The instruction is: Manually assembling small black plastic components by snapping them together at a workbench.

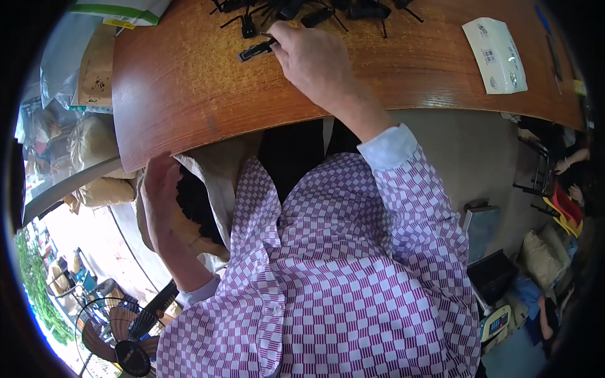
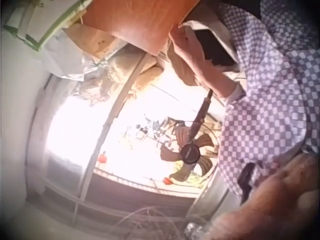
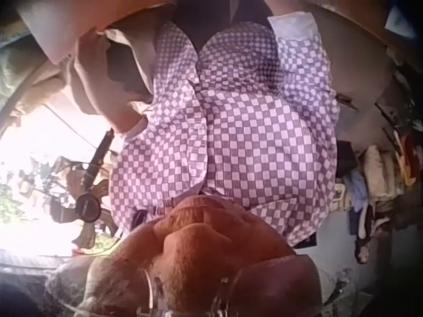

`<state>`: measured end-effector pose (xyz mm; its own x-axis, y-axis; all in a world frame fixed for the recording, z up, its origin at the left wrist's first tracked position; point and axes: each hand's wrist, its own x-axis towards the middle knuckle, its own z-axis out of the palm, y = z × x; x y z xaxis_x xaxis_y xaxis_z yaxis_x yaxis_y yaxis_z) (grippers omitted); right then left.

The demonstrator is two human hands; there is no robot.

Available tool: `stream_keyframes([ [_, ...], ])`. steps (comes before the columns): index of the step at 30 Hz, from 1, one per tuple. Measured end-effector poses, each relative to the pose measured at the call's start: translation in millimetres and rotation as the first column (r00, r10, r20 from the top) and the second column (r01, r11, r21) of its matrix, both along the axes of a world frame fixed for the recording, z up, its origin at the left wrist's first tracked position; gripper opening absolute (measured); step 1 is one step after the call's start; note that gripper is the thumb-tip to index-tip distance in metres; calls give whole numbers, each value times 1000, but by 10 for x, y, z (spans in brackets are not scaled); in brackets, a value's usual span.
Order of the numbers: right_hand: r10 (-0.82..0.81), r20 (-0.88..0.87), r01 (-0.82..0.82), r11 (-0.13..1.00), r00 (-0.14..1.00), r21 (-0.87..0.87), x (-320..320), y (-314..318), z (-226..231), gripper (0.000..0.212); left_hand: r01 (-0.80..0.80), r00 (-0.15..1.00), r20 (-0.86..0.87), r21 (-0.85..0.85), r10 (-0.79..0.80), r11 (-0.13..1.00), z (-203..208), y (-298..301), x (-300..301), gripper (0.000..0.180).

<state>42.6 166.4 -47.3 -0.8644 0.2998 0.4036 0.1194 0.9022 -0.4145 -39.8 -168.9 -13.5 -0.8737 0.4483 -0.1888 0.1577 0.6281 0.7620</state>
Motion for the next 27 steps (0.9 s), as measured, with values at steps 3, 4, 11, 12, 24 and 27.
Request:
stream_keyframes([
  [3,128,-102,-140,983,987,-120,85,-241,6,21,-10,962,248,438,-110,899,204,633,203,66],
  [4,89,58,-82,991,994,-109,128,-367,66,23,-1,949,270,520,-163,854,175,813,257,74],
  [11,9,11,-10,1000,1000,29,168,-484,117,25,-119,889,423,583,-175,803,-47,1378,584,97],
  [12,13,15,-14,999,1000,29,169,-504,118,25,-181,877,462,577,-135,797,-43,1380,611,97],
  [24,130,25,-119,961,991,-250,398,-713,236,21,-701,449,820,570,-356,428,-70,1313,482,27],
  [27,138,-99,-161,946,985,-283,446,-755,139,19,-715,420,821,561,-386,417,-39,1292,456,26],
])
